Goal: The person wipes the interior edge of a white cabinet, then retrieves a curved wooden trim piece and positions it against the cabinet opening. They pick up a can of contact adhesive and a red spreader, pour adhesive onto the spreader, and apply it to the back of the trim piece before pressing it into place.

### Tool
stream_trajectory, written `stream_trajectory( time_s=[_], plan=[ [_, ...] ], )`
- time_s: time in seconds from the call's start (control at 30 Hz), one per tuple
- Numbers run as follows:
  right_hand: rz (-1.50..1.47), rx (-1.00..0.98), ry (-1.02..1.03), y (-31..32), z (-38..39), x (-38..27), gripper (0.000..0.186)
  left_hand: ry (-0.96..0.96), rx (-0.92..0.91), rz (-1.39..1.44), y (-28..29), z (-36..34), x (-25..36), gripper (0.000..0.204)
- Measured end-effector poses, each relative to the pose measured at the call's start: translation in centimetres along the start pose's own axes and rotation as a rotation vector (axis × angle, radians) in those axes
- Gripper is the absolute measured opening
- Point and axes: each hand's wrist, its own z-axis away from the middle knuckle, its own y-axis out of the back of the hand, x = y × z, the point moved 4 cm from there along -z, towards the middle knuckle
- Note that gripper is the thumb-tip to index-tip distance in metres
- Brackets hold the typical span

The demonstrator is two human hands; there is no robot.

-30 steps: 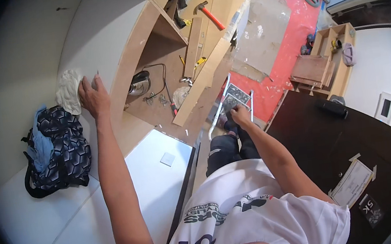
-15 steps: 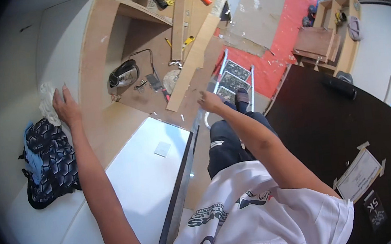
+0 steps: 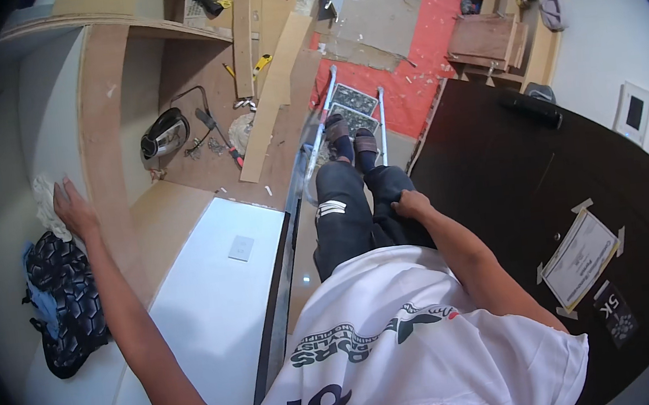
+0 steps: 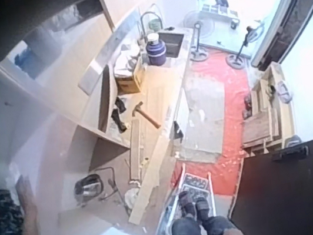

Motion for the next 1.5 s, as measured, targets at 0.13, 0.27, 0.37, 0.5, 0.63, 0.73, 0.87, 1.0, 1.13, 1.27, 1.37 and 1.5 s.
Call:
stream_trajectory(
  time_s=[0.13,0.27,0.37,0.5,0.63,0.73,0.87,1.0,1.13,1.27,1.37,1.5],
  plan=[
    [0.071,0.04,0.103,0.2,-2.8,0.6,0.041,0.037,0.014,-0.001,0.8,0.8,2.5,0.063],
    [-0.019,0.154,0.153,1.2,-7.5,-0.2,0.034,-0.067,0.01,-0.069,0.8,1.9,1.2,0.062],
    [-0.22,0.28,0.233,3.7,-13.7,-5.7,0.033,0.036,-0.012,0.034,2.3,2.0,3.0,0.061],
    [-0.335,0.345,0.39,5.2,-23.7,-17.0,0.041,0.04,-0.048,0.137,2.8,2.2,1.4,0.06],
    [-0.645,0.344,0.374,5.4,-29.6,-27.4,0.045,0.048,-0.099,0.17,4.8,2.1,3.5,0.06],
    [-1.05,0.141,0.08,2.1,-35.0,-32.6,0.06,-0.149,-0.242,0.028,7.0,2.0,-0.8,0.064],
    [-1.036,0.263,-0.045,1.2,-36.9,-36.7,0.073,0.148,-0.223,0.139,9.6,3.2,-8.0,0.066],
    [-0.832,0.577,-0.362,0.1,-38.5,-39.2,0.074,0.289,-0.146,0.277,13.6,1.2,-13.3,0.059],
    [-1.03,0.411,-0.365,-0.2,-36.9,-39.1,0.074,0.3,-0.131,0.229,12.4,2.7,-15.3,0.058],
    [-1.012,0.32,-0.076,1.5,-34.6,-38.2,0.06,0.232,-0.136,0.205,9.5,2.2,-14.2,0.057],
    [-1.288,0.208,0.434,0.1,-32.4,-37.6,0.028,0.098,-0.141,0.203,5.9,-1.0,-10.5,0.056],
    [-1.08,-0.029,0.799,2.0,-13.7,-34.2,0.03,0.009,-0.104,0.099,4.8,2.3,-10.5,0.055]
  ],
)
